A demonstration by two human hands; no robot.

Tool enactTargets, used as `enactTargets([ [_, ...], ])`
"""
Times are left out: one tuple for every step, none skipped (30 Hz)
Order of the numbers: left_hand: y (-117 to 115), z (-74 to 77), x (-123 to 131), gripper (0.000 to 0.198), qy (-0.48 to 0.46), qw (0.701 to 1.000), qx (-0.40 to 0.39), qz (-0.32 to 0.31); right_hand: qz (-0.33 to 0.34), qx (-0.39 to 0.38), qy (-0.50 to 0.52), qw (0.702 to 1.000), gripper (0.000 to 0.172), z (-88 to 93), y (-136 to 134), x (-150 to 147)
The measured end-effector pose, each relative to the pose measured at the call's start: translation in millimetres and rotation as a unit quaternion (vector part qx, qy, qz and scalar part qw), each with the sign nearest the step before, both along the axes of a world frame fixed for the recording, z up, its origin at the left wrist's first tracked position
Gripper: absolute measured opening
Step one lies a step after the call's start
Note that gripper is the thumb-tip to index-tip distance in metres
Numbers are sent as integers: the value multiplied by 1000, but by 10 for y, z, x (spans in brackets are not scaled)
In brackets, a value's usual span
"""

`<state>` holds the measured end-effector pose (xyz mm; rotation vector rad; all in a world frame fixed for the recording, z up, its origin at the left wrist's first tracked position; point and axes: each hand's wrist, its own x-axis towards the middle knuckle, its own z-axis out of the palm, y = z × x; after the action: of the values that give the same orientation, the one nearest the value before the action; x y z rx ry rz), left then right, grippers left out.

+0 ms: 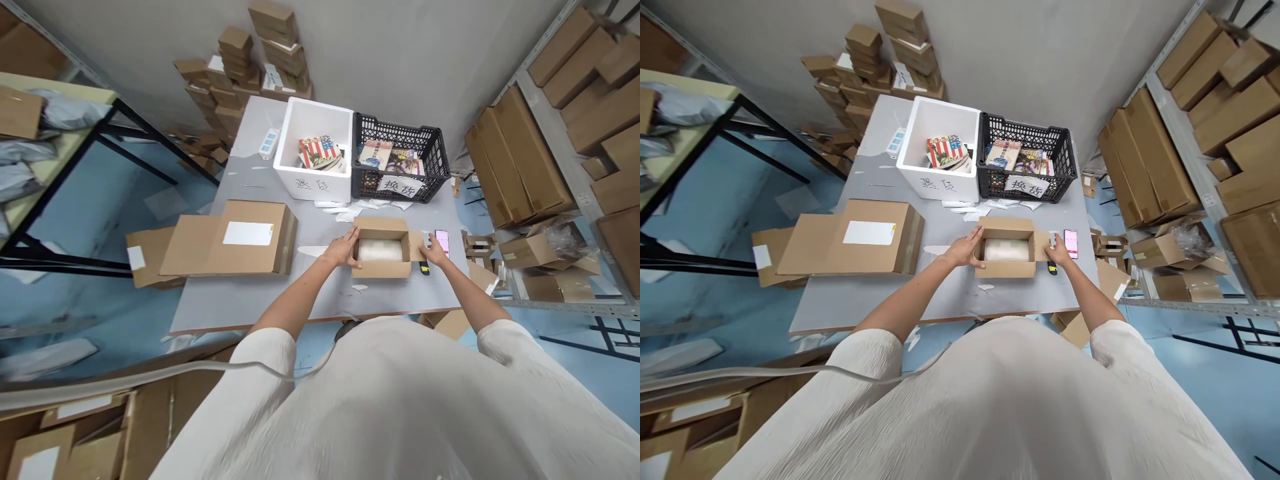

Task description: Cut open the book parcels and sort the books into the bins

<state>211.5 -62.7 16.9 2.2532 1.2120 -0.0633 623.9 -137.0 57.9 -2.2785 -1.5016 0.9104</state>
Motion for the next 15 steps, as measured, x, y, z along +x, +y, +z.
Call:
enactTargets([
  [-10,4,1,160,-2,1000,2,1,-5,-8,-4,1000,96,-36,-26,-2],
  [-16,7,1,159,-5,1000,3,0,-6,-10,-6,1000,95,-73,-43,-22],
  [-20,8,0,158,-10,1000,5,-1,-4,-6,-7,1000,95,-108,-51,-54],
  [-22,7,-3,157,-15,1000,7,-3,-2,1,-10,1000,94,-140,-49,-94],
  [-23,4,-6,156,-18,1000,8,-5,1,9,-12,1000,93,-164,-41,-136],
  [-22,-1,-11,155,-21,1000,7,-6,4,16,-15,1000,92,-178,-27,-177],
  [-21,-7,-15,155,-24,1000,5,-6,8,20,-20,1000,92,-181,-9,-213],
  [-19,-13,-18,156,-27,1000,3,-4,15,24,-28,999,91,-168,11,-244],
  [-16,-18,-21,156,-31,1000,1,-3,26,28,-39,999,91,-141,32,-270],
  [-13,-22,-23,157,-34,999,-1,-2,41,36,-53,997,92,-99,54,-294],
  [-10,-25,-24,157,-37,999,-1,-2,58,48,-71,995,91,-41,78,-321],
  [-8,-26,-25,157,-40,999,-1,-2,78,65,-91,991,89,29,105,-356],
  [-7,-25,-27,156,-42,999,-1,-2,100,85,-111,985,86,109,137,-403],
  [-8,-22,-30,156,-43,999,-1,-2,125,110,-133,977,79,195,174,-466],
  [-11,-18,-33,155,-45,999,-2,-1,153,134,-156,967,73,281,218,-546],
])
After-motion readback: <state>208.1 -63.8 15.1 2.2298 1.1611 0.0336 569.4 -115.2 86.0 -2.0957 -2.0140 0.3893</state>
